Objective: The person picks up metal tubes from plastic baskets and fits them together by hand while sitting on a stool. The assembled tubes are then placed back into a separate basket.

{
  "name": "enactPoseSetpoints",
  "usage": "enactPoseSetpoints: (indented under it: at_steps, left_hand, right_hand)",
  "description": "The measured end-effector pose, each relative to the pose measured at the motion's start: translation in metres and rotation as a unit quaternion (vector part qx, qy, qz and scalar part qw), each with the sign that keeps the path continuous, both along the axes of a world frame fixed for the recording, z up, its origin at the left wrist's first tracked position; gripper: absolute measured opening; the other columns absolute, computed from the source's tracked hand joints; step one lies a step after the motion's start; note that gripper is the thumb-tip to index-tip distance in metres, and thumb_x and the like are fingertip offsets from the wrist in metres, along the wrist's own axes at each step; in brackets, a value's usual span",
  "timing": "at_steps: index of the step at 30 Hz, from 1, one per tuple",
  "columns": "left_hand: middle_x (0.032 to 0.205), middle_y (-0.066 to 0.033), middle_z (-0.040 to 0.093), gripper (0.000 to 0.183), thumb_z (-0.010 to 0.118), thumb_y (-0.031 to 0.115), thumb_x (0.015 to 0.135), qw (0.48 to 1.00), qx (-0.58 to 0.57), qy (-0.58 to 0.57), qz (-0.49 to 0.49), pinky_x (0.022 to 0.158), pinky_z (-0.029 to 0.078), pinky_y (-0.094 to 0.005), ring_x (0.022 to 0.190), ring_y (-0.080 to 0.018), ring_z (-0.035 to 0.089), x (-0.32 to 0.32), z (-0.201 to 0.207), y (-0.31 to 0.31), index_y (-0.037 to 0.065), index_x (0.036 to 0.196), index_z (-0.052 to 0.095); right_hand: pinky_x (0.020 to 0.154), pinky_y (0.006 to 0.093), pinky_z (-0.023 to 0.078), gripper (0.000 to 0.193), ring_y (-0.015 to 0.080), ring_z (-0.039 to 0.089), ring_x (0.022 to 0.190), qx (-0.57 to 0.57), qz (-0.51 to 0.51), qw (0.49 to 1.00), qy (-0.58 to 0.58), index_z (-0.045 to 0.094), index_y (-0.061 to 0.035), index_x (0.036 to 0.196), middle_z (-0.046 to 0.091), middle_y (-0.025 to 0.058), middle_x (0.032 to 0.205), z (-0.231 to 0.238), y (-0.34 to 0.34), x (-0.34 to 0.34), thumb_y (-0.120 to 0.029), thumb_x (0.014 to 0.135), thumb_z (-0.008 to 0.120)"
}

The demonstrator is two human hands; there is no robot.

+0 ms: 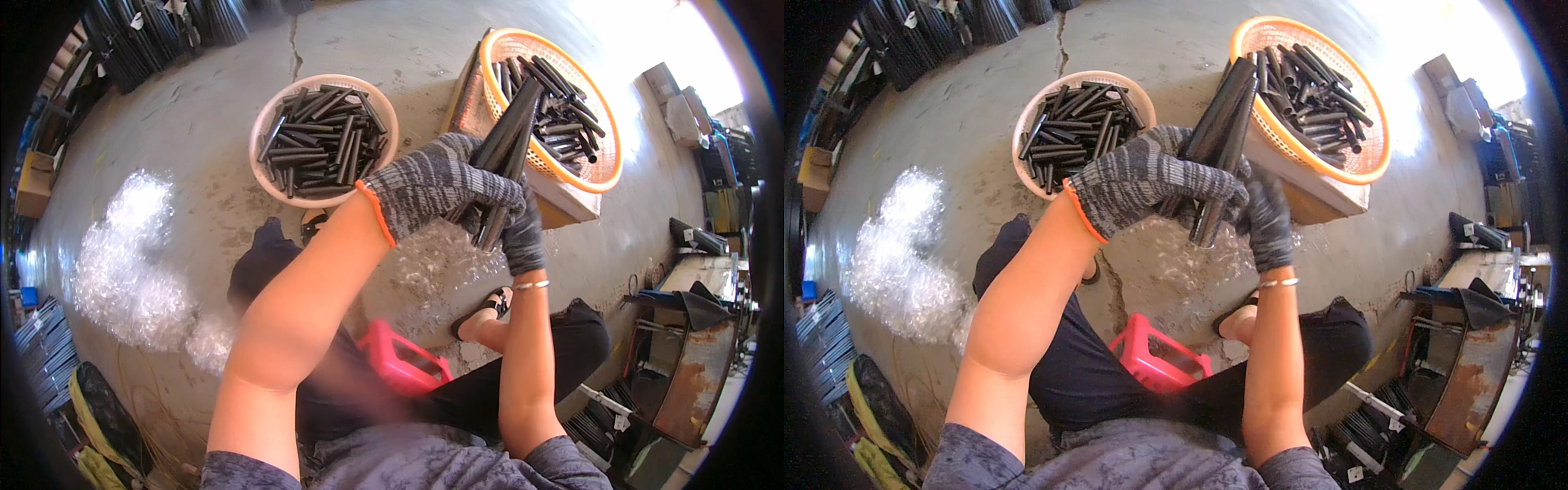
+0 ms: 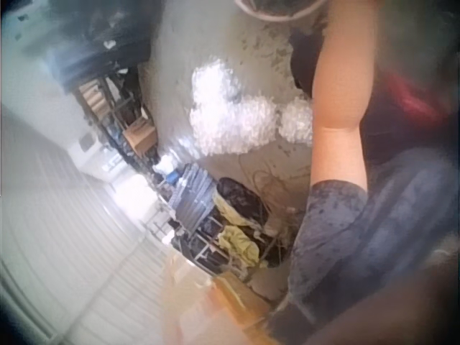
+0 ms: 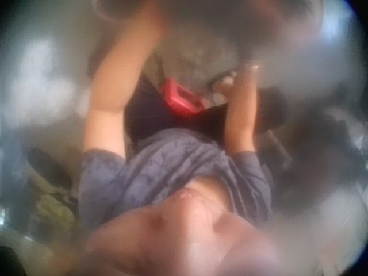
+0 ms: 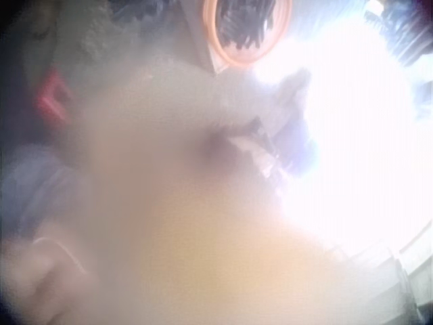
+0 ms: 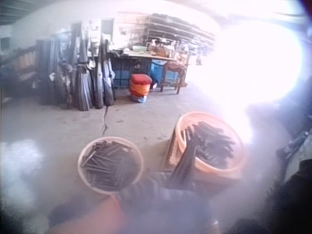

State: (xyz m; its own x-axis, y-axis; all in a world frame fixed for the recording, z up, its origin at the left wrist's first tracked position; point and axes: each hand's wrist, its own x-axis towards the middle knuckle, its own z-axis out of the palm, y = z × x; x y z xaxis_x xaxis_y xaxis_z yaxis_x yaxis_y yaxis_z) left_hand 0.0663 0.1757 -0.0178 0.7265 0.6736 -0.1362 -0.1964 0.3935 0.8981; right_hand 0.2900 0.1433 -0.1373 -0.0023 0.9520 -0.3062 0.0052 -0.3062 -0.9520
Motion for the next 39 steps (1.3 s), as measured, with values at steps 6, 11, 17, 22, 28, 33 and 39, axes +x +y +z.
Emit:
enactPoseSetpoints:
  at_steps: [6,11,17,22,28,33,39]
  left_hand:
    - [0.082,-0.0059,0.067,0.024,0.066,0.018,0.081,0.998,-0.019,-0.05,-0.027,0.055,0.046,-0.0208,0.065,-0.0095,0.061,0.011,0.005,0.003,0.001,0.099,0.065]
    - [0.085,-0.0078,0.067,0.031,0.068,0.018,0.08,1.0,0.003,-0.007,-0.017,0.059,0.051,-0.0236,0.068,-0.0126,0.063,-0.003,0.001,-0.001,-0.001,0.104,0.061]
    - [0.088,-0.0079,0.068,0.035,0.071,0.019,0.079,0.999,-0.007,-0.009,-0.034,0.059,0.051,-0.0238,0.069,-0.0127,0.064,0.005,0.006,0.0,0.001,0.107,0.061]
    - [0.086,-0.0083,0.068,0.034,0.068,0.019,0.082,0.999,0.025,-0.028,-0.027,0.056,0.049,-0.0228,0.067,-0.0131,0.064,0.005,0.011,0.003,0.0,0.109,0.06]
    - [0.087,-0.0085,0.068,0.03,0.065,0.02,0.084,0.998,0.047,-0.028,-0.008,0.058,0.049,-0.022,0.069,-0.0123,0.063,-0.003,0.006,0.003,0.001,0.106,0.061]
    - [0.085,-0.0083,0.068,0.03,0.066,0.021,0.083,0.999,0.005,-0.033,-0.004,0.062,0.05,-0.0225,0.071,-0.013,0.064,0.003,0.004,0.007,-0.001,0.104,0.061]
    - [0.087,-0.0102,0.067,0.032,0.067,0.02,0.081,0.999,0.017,-0.04,-0.015,0.065,0.051,-0.0241,0.072,-0.0136,0.064,0.003,0.004,-0.002,-0.003,0.103,0.061]
  right_hand:
    - [0.062,0.029,0.05,0.038,0.0136,0.058,0.076,0.305,0.153,0.934,-0.106,0.052,-0.0031,0.117,0.062,0.0028,0.095,0.07,0.011,-0.007,-0.016,0.084,0.065]
    - [0.059,0.027,0.049,0.022,0.0164,0.058,0.071,0.065,0.074,0.983,0.158,0.059,-0.0022,0.102,0.061,0.0047,0.084,0.021,0.002,-0.001,-0.015,0.085,0.061]
    - [0.095,0.0459,0.042,0.03,0.0339,0.055,0.107,-0.207,0.177,0.818,-0.506,0.058,-0.0116,0.114,0.057,0.0138,0.122,-0.178,-0.069,0.07,-0.019,0.09,0.043]
    - [0.108,0.0412,0.026,0.058,0.0288,0.034,0.129,-0.049,0.49,0.556,-0.67,0.05,-0.008,0.127,0.047,0.0086,0.136,-0.215,-0.089,0.081,-0.044,0.082,0.056]
    - [0.09,0.0341,0.046,0.067,0.0189,0.054,0.109,0.173,0.029,0.973,0.148,0.036,-0.0029,0.135,0.055,0.013,0.119,0.01,0.005,-0.001,-0.041,0.087,0.061]
    - [0.088,0.0291,0.047,0.054,0.0161,0.056,0.102,0.129,0.148,0.98,0.037,0.046,0.0,0.126,0.058,0.0104,0.115,0.076,0.003,-0.024,-0.037,0.089,0.058]
    - [0.083,0.0346,0.049,0.035,0.0281,0.058,0.097,0.084,0.07,0.993,-0.041,0.055,-0.0048,0.113,0.061,0.0148,0.108,-0.037,0.006,-0.006,-0.029,0.088,0.054]
